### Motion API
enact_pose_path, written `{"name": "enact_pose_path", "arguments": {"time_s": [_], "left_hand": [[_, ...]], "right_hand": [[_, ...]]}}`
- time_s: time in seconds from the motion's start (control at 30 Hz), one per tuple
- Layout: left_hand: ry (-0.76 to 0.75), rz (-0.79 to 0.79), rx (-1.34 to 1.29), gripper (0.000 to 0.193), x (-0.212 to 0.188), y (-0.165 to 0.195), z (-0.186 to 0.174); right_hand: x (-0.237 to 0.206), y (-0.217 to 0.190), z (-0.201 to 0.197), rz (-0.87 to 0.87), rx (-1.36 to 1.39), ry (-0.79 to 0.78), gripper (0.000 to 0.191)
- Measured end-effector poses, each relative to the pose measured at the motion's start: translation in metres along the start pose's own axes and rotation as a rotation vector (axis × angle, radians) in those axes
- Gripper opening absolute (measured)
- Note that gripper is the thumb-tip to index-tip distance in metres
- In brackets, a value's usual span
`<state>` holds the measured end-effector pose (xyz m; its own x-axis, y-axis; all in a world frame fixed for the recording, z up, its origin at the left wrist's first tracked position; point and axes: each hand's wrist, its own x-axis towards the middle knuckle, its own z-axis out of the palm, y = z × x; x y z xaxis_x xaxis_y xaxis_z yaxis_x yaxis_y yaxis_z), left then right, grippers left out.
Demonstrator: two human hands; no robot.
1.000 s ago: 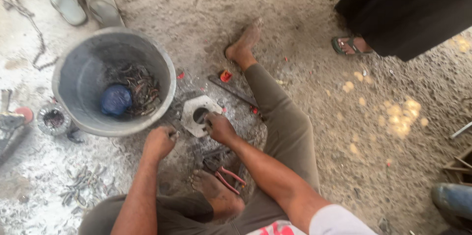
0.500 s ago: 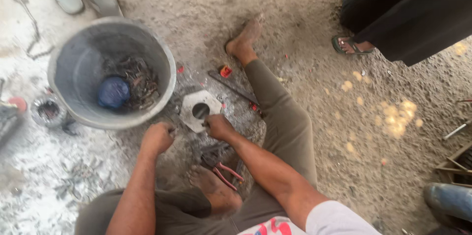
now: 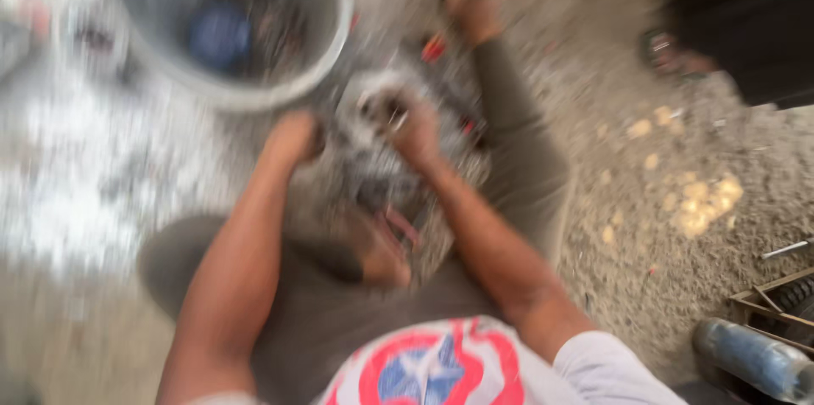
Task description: The person sits on the ground at a motorcycle repair yard and uses pliers to work on a metal brake hub plate, pulling and fitting small springs and pins into the plate. They repeatedly pick parts from a bucket of scrap components, position them in the hub, and press them into place by hand.
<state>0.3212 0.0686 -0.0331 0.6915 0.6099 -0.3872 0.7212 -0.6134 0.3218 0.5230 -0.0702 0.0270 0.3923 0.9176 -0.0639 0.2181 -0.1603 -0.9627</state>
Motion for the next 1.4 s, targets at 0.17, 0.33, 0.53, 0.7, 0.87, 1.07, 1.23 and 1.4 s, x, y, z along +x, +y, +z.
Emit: {"name": "enact_pose_path", "arguments": {"time_s": [0.17,0.33,0.53,0.7,0.87,1.07,1.23,1.4], "left_hand": [[-0.03,-0.039,-0.171,0.014,-0.016,0.005,-0.008],[-0.061,-0.099,-0.196,0.031,-0.021,0.015,-0.024],[0.048,0.075,-0.158,0.025,-0.013,0.002,-0.012],[0.088,0.046,-0.552,0.024,-0.018,-0.001,-0.021],[0.122,0.076,-0.827,0.028,-0.025,0.012,-0.039],[0.022,0.039,-0.963,0.025,-0.021,0.027,-0.046],[0.137,0.057,-0.853,0.021,-0.027,0.039,-0.063],[0.009,0.017,-1.154,0.014,-0.026,0.048,-0.069]], "right_hand": [[-0.008,-0.042,0.003,-0.528,-0.082,0.257,0.035],[-0.014,-0.079,0.011,-0.52,-0.009,0.25,0.029],[0.006,-0.118,0.031,-0.8,-0.147,0.313,0.025],[0.03,-0.097,0.016,-0.5,-0.229,0.104,0.03],[-0.004,-0.036,-0.004,-0.19,-0.028,-0.048,0.012],[-0.022,0.005,0.009,-0.093,-0.083,-0.044,0.015],[-0.017,-0.008,0.015,-0.076,-0.157,-0.029,0.024],[-0.021,-0.021,0.027,-0.114,-0.113,0.015,0.027]]}}
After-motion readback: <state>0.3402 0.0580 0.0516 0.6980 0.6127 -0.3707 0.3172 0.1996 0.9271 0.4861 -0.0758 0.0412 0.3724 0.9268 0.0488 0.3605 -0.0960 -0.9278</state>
